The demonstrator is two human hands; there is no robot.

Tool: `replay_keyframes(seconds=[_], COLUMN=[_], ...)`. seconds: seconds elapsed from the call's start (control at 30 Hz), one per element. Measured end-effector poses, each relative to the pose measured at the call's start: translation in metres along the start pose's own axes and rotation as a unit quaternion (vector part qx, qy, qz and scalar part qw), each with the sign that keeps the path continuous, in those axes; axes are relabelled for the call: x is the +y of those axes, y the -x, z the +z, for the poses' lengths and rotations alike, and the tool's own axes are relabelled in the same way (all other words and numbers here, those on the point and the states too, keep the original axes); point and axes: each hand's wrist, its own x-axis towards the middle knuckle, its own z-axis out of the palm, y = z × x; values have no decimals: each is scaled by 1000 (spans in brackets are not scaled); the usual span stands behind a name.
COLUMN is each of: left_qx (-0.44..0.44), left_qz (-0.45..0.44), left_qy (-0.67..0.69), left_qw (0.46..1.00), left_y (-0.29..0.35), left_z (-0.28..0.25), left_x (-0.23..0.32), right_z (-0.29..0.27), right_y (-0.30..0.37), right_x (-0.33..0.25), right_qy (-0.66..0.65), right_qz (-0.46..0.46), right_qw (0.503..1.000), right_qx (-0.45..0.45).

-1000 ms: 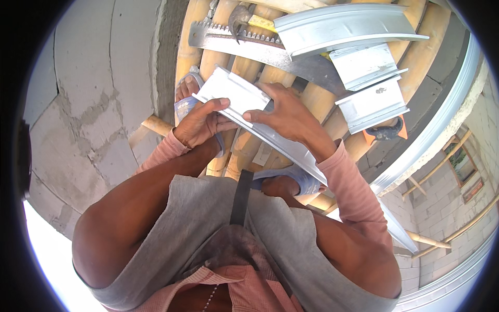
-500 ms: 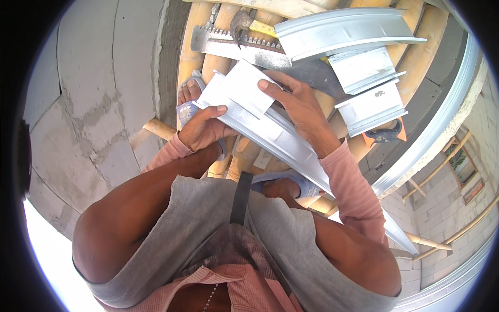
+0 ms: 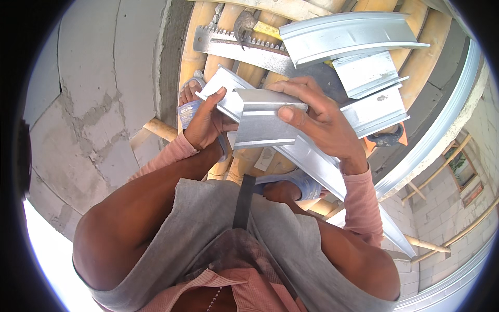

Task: The person assembles metal frame components on a bamboo scaffold, aligning small metal brackets onto a longer metal rail and securing them with a power drill and screws.

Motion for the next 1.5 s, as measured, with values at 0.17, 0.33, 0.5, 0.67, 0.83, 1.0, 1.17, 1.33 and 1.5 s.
replay_keyframes(seconds=[0.17,0.33,0.5,0.67,0.83,1.0,1.17,1.33,1.5], left_qx=[33,30,28,33,29,24,-22,-74,12], left_qz=[-29,-33,-30,-28,-20,-3,38,28,60], left_qy=[0,-14,-9,-4,8,33,128,182,85], left_qw=[999,999,999,999,999,999,991,980,994], left_y=[4,1,0,0,0,1,-9,-16,-12], left_z=[11,13,9,9,9,11,3,-4,3], left_x=[8,7,6,5,6,6,-5,-9,-10], right_z=[-18,-5,15,31,51,69,72,71,58], right_y=[2,-25,-45,-47,-27,-7,-1,-1,3], right_x=[-38,-36,-10,10,27,38,31,17,7], right_qy=[283,319,344,455,521,550,584,640,596], right_qz=[-11,-86,-154,-283,-237,-154,-95,-32,85], right_qw=[951,930,912,841,818,802,779,748,790], right_qx=[-122,-163,-164,-77,58,175,209,172,117])
